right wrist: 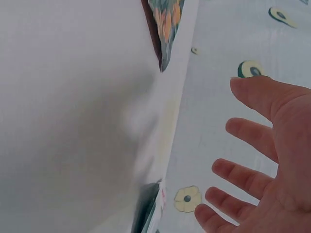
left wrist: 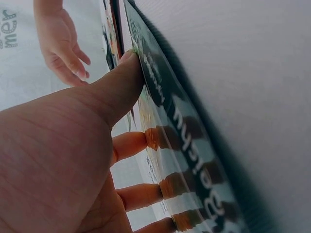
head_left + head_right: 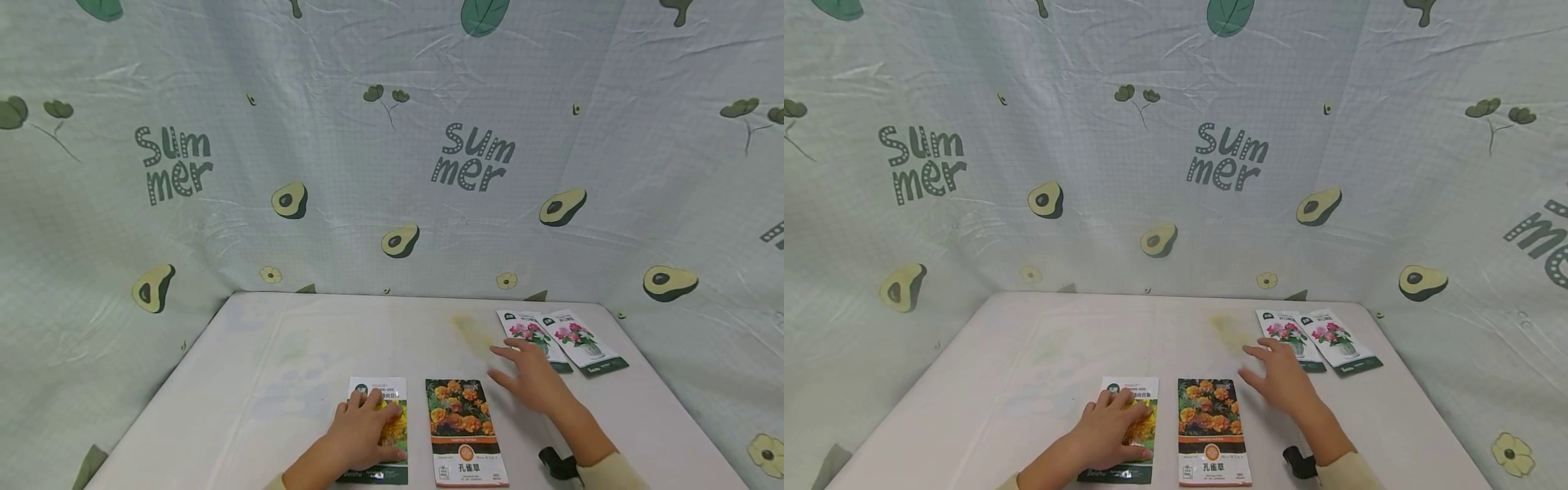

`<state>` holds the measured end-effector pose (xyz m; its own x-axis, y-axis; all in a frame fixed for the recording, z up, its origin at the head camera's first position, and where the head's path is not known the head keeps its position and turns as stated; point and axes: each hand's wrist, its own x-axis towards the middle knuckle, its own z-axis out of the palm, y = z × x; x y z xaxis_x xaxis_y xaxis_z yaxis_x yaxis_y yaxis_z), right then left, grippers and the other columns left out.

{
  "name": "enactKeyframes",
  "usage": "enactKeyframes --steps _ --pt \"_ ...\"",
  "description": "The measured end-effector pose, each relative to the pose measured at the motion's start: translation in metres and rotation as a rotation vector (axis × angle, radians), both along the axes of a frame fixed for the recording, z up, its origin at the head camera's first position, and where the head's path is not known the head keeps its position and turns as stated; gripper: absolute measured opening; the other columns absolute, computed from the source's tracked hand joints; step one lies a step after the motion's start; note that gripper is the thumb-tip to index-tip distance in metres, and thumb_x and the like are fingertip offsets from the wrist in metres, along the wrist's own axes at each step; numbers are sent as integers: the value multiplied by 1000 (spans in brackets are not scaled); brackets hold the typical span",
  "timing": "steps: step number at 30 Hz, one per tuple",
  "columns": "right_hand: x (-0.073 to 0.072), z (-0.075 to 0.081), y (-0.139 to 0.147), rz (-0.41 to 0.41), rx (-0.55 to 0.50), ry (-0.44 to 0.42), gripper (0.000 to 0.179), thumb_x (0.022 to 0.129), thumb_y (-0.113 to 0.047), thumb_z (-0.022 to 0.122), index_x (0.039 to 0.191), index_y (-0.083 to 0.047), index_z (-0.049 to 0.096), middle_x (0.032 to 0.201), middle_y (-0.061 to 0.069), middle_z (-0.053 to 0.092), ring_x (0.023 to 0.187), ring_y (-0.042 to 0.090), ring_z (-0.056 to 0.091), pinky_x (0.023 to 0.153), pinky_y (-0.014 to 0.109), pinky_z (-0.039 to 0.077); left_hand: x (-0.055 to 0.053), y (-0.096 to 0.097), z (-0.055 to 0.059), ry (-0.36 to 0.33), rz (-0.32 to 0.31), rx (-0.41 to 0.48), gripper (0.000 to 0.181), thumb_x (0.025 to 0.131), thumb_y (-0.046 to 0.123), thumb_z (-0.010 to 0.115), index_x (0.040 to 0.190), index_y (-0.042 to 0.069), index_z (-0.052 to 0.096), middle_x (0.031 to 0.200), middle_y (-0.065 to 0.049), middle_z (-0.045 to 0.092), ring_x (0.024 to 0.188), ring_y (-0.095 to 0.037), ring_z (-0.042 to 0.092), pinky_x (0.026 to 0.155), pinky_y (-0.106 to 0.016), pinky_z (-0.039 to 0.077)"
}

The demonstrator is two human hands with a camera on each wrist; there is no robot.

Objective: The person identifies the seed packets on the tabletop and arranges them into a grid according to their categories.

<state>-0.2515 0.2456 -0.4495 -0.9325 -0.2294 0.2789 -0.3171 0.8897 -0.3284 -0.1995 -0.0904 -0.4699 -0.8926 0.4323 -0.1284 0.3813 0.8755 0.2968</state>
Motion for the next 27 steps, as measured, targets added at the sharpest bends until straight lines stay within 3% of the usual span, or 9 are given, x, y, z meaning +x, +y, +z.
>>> enactKeyframes --steps 14,27 --pt "-29 -4 20 -59 -41 40 50 94 -27 76 137 -6 65 145 31 52 134 54 47 106 70 39 0 0 -1 1 -1 -7 63 79 68 76 131 35 63 123 -3 52 112 -33 46 85 -53 41" --pt "-50 -12 37 -110 -41 -64 52 98 -32 70 141 -5 61 151 32 43 139 57 39 109 71 35 -2 1 -4 7 5 -18 64 78 69 76 131 36 63 125 -4 52 114 -34 47 87 -54 42"
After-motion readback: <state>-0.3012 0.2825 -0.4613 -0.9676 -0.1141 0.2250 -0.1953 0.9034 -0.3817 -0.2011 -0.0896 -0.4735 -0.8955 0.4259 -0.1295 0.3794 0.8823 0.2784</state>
